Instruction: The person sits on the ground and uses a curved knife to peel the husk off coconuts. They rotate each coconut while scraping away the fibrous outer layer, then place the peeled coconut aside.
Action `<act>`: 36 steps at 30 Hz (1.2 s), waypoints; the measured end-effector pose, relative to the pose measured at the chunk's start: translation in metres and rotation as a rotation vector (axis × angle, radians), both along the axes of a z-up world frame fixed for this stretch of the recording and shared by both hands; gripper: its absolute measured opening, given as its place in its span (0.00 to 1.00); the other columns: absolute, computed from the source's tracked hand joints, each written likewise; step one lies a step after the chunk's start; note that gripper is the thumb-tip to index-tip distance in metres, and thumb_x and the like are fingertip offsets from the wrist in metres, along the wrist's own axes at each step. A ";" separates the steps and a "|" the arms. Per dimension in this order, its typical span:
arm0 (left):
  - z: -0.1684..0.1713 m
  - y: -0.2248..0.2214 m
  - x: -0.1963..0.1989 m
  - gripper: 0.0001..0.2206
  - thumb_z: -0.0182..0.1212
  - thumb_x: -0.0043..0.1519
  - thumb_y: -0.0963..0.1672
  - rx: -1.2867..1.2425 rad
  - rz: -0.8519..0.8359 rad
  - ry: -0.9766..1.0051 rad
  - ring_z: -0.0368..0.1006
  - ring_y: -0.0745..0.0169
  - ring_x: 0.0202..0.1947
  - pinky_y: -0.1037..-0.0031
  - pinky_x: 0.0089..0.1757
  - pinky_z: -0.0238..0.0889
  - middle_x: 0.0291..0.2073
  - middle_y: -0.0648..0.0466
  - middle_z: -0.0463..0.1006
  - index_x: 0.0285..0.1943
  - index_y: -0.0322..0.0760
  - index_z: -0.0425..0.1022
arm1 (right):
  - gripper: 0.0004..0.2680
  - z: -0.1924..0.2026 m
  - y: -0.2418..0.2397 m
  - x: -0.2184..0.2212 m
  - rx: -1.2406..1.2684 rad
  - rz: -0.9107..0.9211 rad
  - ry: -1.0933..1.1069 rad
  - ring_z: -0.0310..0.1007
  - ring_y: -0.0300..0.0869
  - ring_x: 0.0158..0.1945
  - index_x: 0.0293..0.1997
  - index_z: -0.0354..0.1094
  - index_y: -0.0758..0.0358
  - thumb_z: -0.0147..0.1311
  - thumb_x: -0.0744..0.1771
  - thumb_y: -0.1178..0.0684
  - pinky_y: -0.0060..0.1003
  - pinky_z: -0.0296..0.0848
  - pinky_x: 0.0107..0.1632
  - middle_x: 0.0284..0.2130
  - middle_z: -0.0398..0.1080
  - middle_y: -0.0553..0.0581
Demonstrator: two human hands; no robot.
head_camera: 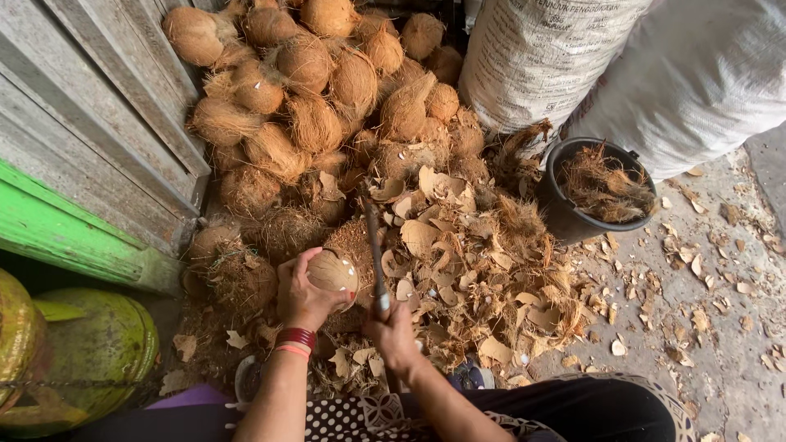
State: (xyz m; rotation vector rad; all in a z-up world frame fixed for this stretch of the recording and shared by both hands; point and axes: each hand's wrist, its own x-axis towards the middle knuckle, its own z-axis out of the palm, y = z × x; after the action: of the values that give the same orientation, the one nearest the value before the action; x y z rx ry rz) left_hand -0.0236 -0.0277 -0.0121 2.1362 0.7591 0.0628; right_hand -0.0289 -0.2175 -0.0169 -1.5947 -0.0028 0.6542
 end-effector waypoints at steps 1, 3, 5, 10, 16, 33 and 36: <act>-0.001 -0.001 0.002 0.45 0.82 0.30 0.44 -0.011 0.017 0.002 0.65 0.48 0.61 0.54 0.59 0.67 0.61 0.51 0.61 0.62 0.62 0.67 | 0.03 -0.004 0.002 -0.001 -0.161 0.013 0.239 0.58 0.38 0.19 0.39 0.62 0.59 0.45 0.68 0.62 0.33 0.59 0.19 0.21 0.67 0.53; -0.005 0.007 0.002 0.46 0.83 0.28 0.45 -0.004 0.008 -0.069 0.65 0.48 0.61 0.53 0.59 0.66 0.60 0.52 0.63 0.61 0.61 0.67 | 0.03 -0.013 0.003 -0.002 -0.280 0.039 0.469 0.58 0.37 0.17 0.39 0.64 0.59 0.46 0.69 0.60 0.33 0.58 0.18 0.20 0.66 0.52; -0.015 0.017 -0.006 0.46 0.82 0.28 0.45 -0.067 -0.001 -0.148 0.66 0.49 0.61 0.52 0.59 0.66 0.61 0.53 0.66 0.61 0.61 0.67 | 0.03 -0.018 0.001 -0.008 -0.199 0.083 0.458 0.56 0.37 0.15 0.36 0.69 0.68 0.52 0.67 0.61 0.32 0.56 0.15 0.18 0.64 0.54; -0.026 0.019 0.002 0.48 0.80 0.24 0.47 -0.410 0.125 -0.374 0.70 0.50 0.59 0.56 0.56 0.69 0.59 0.53 0.70 0.60 0.60 0.63 | 0.01 0.017 -0.005 0.013 -0.170 0.107 0.211 0.60 0.37 0.16 0.36 0.67 0.67 0.50 0.66 0.63 0.32 0.61 0.16 0.21 0.67 0.55; -0.024 0.013 0.009 0.46 0.86 0.30 0.46 -0.017 0.006 -0.269 0.65 0.45 0.61 0.55 0.60 0.64 0.59 0.45 0.64 0.61 0.55 0.65 | 0.06 0.018 -0.005 0.009 0.067 0.042 -0.150 0.57 0.36 0.19 0.35 0.61 0.64 0.48 0.64 0.69 0.29 0.60 0.19 0.21 0.63 0.55; 0.015 0.013 0.032 0.46 0.84 0.33 0.46 0.040 -0.125 0.147 0.69 0.41 0.57 0.50 0.56 0.70 0.58 0.48 0.62 0.63 0.63 0.61 | 0.09 0.021 -0.016 0.014 0.108 0.038 -0.189 0.62 0.36 0.21 0.28 0.58 0.58 0.48 0.61 0.69 0.32 0.67 0.22 0.23 0.64 0.50; 0.016 0.011 0.033 0.46 0.83 0.31 0.44 0.032 -0.151 0.145 0.69 0.43 0.57 0.52 0.55 0.72 0.57 0.48 0.63 0.62 0.64 0.63 | 0.06 -0.004 -0.005 0.009 -0.218 0.059 0.222 0.61 0.37 0.20 0.29 0.61 0.60 0.49 0.63 0.67 0.32 0.64 0.20 0.22 0.64 0.51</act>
State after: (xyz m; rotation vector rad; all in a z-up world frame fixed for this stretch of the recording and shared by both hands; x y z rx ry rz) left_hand 0.0096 -0.0168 0.0043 2.2397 0.6801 -0.1623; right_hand -0.0198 -0.2220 -0.0207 -1.7272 0.1918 0.8997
